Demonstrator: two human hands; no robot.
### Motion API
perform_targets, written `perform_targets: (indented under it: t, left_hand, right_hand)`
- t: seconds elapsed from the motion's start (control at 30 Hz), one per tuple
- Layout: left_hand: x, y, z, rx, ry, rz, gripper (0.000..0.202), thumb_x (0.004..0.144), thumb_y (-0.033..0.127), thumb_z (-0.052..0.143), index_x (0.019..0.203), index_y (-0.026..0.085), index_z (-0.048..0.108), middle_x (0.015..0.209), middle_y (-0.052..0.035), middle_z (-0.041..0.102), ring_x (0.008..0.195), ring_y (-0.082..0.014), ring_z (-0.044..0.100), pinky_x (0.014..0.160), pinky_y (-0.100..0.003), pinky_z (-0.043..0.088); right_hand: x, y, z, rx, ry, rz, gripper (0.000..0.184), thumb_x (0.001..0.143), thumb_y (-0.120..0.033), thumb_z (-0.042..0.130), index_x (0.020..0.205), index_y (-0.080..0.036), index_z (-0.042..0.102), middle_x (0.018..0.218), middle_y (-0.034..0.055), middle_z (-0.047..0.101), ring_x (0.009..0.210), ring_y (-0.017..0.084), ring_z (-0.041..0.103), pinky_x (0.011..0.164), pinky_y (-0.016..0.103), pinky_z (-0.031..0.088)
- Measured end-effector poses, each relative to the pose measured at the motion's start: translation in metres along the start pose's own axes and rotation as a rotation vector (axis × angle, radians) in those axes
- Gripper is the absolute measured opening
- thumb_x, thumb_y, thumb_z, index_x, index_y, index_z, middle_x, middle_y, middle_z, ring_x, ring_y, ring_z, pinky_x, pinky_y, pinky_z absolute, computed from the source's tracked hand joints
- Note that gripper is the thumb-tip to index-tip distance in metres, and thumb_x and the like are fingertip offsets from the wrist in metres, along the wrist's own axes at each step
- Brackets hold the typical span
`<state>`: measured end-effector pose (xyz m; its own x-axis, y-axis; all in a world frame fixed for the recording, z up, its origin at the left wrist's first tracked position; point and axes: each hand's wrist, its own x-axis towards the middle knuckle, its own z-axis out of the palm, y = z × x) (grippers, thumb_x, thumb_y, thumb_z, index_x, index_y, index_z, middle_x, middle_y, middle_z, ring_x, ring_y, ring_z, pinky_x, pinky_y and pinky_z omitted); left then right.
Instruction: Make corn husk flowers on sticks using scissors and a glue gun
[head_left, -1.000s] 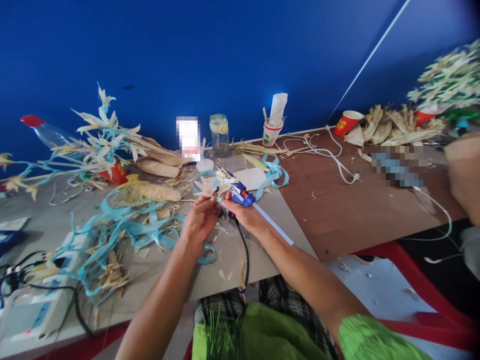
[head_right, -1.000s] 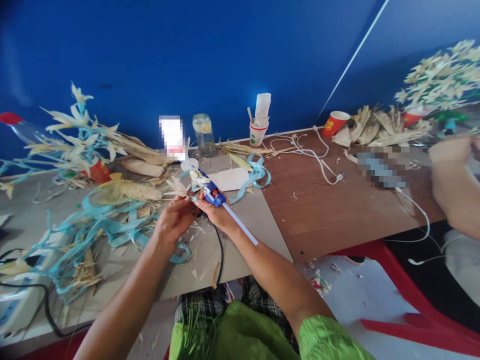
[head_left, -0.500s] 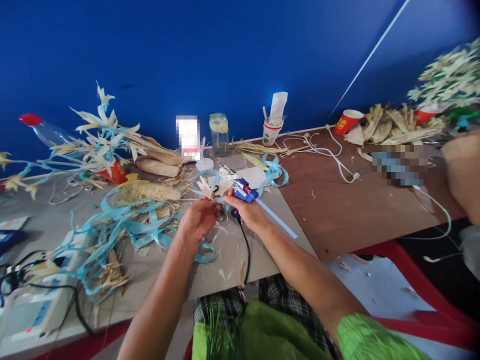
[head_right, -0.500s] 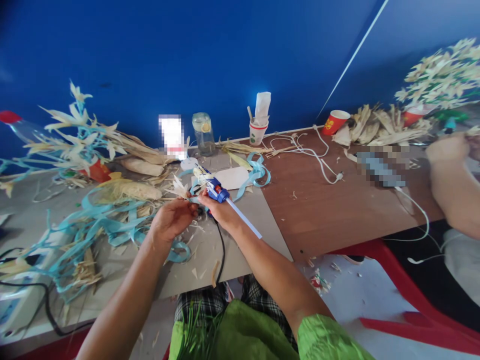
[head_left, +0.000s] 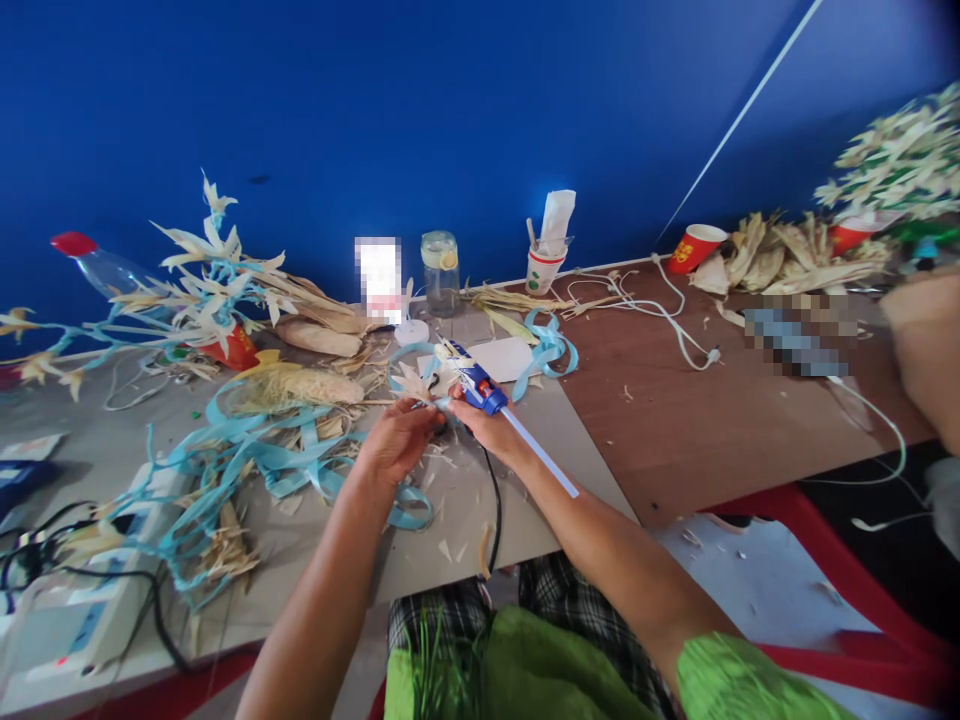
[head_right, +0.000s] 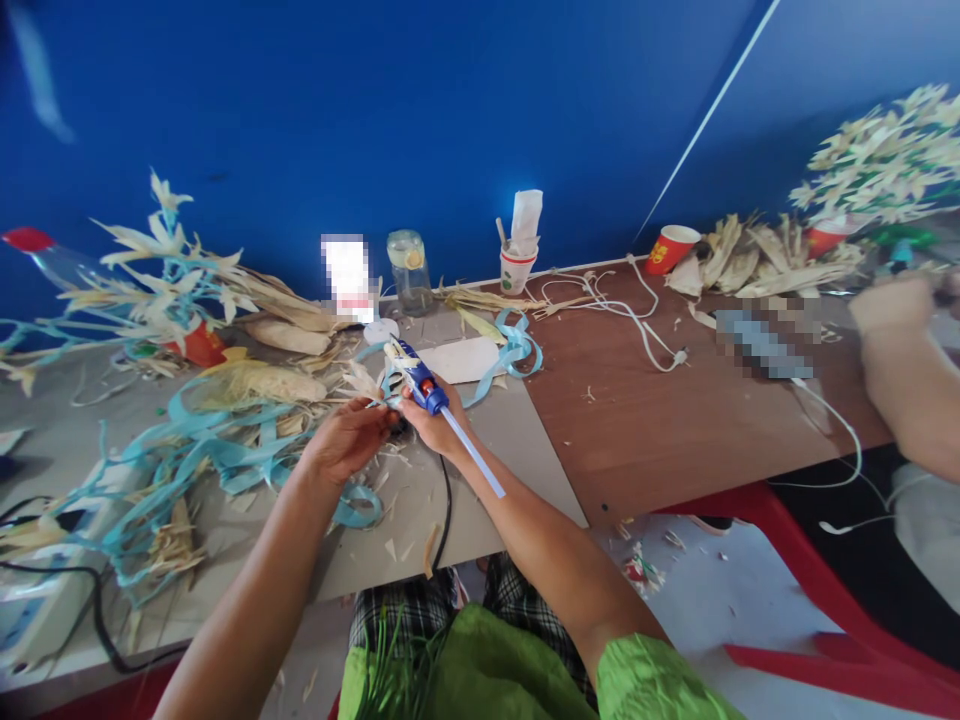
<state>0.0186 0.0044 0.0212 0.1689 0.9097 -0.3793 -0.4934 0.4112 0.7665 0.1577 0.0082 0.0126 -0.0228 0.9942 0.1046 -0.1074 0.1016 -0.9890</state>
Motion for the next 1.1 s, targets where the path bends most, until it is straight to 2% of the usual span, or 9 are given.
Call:
perform_targets:
  t: [0.2,0.37,0.53,0.7,0.83,0.97,1.1]
  left_hand:
    - [0.003,-0.001,-0.002,0.002,-0.007,0.019,0.015,0.055,0.006,0.072,0.058,0.010,0.057,0.056,-0.0054,0.063,0.054,-0.0124,0.059,0.052,-0.021,0.039]
    - [0.003,-0.002,-0.001,-0.081,-0.049,-0.018,0.016,0.058,0.007,0.072,0.064,0.010,0.058,0.059,-0.0036,0.062,0.054,-0.0116,0.059,0.053,-0.022,0.043]
    - [0.003,-0.002,0.000,-0.125,-0.061,0.004,0.016,0.059,0.008,0.074,0.066,0.009,0.060,0.060,-0.0027,0.061,0.052,-0.0087,0.056,0.054,-0.020,0.044]
    - [0.006,-0.005,-0.001,-0.051,-0.006,0.088,0.019,0.058,0.012,0.076,0.058,0.009,0.058,0.056,-0.0021,0.059,0.051,-0.0077,0.054,0.051,-0.019,0.041]
    - [0.007,-0.009,0.001,0.017,-0.011,0.146,0.022,0.058,0.016,0.077,0.052,0.010,0.056,0.052,-0.0021,0.057,0.052,-0.0093,0.055,0.053,-0.021,0.042]
    - [0.004,-0.009,0.005,-0.013,-0.007,0.123,0.026,0.056,0.017,0.079,0.050,0.010,0.054,0.051,-0.0018,0.057,0.053,-0.0099,0.056,0.056,-0.022,0.046]
    - [0.001,-0.007,0.009,-0.062,-0.010,0.060,0.020,0.057,0.016,0.079,0.061,0.009,0.060,0.059,-0.0041,0.063,0.054,-0.0101,0.058,0.057,-0.022,0.048]
  right_hand:
    - [0.001,0.006,0.000,-0.057,-0.051,-0.114,0.008,0.066,-0.021,0.056,0.072,-0.021,0.051,0.071,-0.0015,0.057,0.066,0.014,0.051,0.072,0.030,0.043]
    - [0.000,0.007,0.000,-0.065,-0.042,-0.112,0.008,0.066,-0.021,0.056,0.073,-0.021,0.052,0.072,-0.0018,0.057,0.067,0.014,0.052,0.071,0.030,0.043]
    - [0.000,0.007,0.001,-0.018,-0.056,-0.046,0.010,0.066,-0.025,0.058,0.073,-0.021,0.052,0.072,-0.0020,0.057,0.066,0.014,0.052,0.069,0.029,0.044]
    - [0.000,0.010,0.002,0.023,-0.055,-0.011,0.017,0.064,-0.031,0.063,0.072,-0.020,0.052,0.071,-0.0018,0.055,0.065,0.013,0.051,0.068,0.029,0.044]
    - [0.001,0.016,0.005,0.010,-0.013,0.054,0.024,0.060,-0.034,0.069,0.074,-0.020,0.054,0.069,-0.0021,0.056,0.062,0.013,0.051,0.065,0.029,0.044]
    - [0.001,0.015,0.006,-0.005,-0.006,0.063,0.022,0.059,-0.031,0.069,0.071,-0.020,0.054,0.067,-0.0026,0.056,0.061,0.013,0.050,0.064,0.029,0.043]
    - [-0.001,0.008,0.005,0.009,-0.032,0.108,0.020,0.060,-0.030,0.068,0.070,-0.020,0.054,0.065,-0.0031,0.055,0.061,0.013,0.050,0.066,0.029,0.043]
